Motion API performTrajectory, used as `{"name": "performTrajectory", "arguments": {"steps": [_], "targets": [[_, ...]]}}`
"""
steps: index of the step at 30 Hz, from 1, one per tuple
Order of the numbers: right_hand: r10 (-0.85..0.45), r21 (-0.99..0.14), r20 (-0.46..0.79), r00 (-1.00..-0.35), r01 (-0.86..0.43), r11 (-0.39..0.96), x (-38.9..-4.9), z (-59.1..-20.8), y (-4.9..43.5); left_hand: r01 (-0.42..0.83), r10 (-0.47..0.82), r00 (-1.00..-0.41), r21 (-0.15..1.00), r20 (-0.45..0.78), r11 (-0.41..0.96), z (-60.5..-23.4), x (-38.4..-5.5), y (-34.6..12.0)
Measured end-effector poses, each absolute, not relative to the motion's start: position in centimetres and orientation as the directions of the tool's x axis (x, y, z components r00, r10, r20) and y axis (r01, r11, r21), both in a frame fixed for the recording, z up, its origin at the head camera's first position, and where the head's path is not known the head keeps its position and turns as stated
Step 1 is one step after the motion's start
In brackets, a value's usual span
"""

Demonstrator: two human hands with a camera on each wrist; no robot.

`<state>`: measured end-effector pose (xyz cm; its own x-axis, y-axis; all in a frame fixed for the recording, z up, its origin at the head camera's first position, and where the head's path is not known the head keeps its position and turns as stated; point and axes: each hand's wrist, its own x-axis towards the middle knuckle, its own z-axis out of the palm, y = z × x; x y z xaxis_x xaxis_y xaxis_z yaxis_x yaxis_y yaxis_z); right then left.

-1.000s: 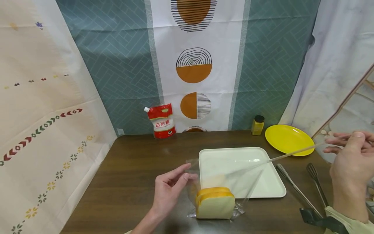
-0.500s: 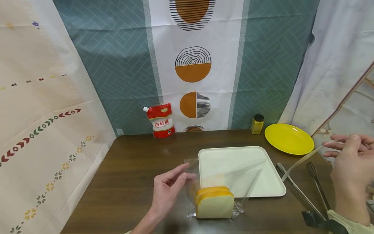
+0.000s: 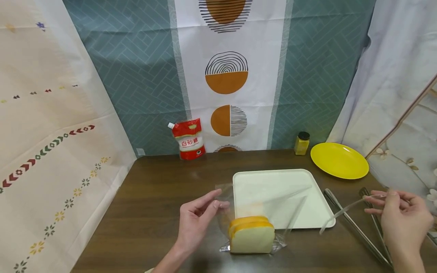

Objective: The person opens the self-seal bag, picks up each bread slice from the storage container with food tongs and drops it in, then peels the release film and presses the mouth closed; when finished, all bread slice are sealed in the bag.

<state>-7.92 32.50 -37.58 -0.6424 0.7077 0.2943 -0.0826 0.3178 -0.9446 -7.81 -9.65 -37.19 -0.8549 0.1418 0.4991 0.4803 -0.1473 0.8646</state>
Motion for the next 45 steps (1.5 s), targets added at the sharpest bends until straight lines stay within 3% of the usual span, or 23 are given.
{"name": "performTrajectory", "arguments": {"steps": [10,19,28,39,45], "targets": [[0.763,-0.965,0.151,-0.628,0.072,0.251,-6.4,-42.4,32.0,0.492,0.143,-0.847,0.857,0.512,-0.151,-37.2,-7.9,-9.8],[0.685,-0.878,0.314,-0.657,0.074,0.474,-5.5,-45.2,30.6,0.508,0.142,-0.837,0.847,0.528,-0.158,-37.1,-7.9,-9.7],[0.482,-0.633,0.602,-0.637,-0.014,0.774,-5.6,-46.6,32.0,0.503,0.137,-0.841,0.850,0.524,-0.158,-37.1,-7.9,-9.7],[0.385,-0.551,0.580,-0.718,0.002,0.834,-5.8,-46.9,32.1,0.503,0.142,-0.841,0.851,0.523,-0.152,-37.2,-7.8,-9.7],[0.310,-0.445,0.639,-0.704,-0.010,0.895,-5.9,-47.2,32.5,0.498,0.140,-0.844,0.853,0.518,-0.156,-37.2,-7.8,-9.6]]}}
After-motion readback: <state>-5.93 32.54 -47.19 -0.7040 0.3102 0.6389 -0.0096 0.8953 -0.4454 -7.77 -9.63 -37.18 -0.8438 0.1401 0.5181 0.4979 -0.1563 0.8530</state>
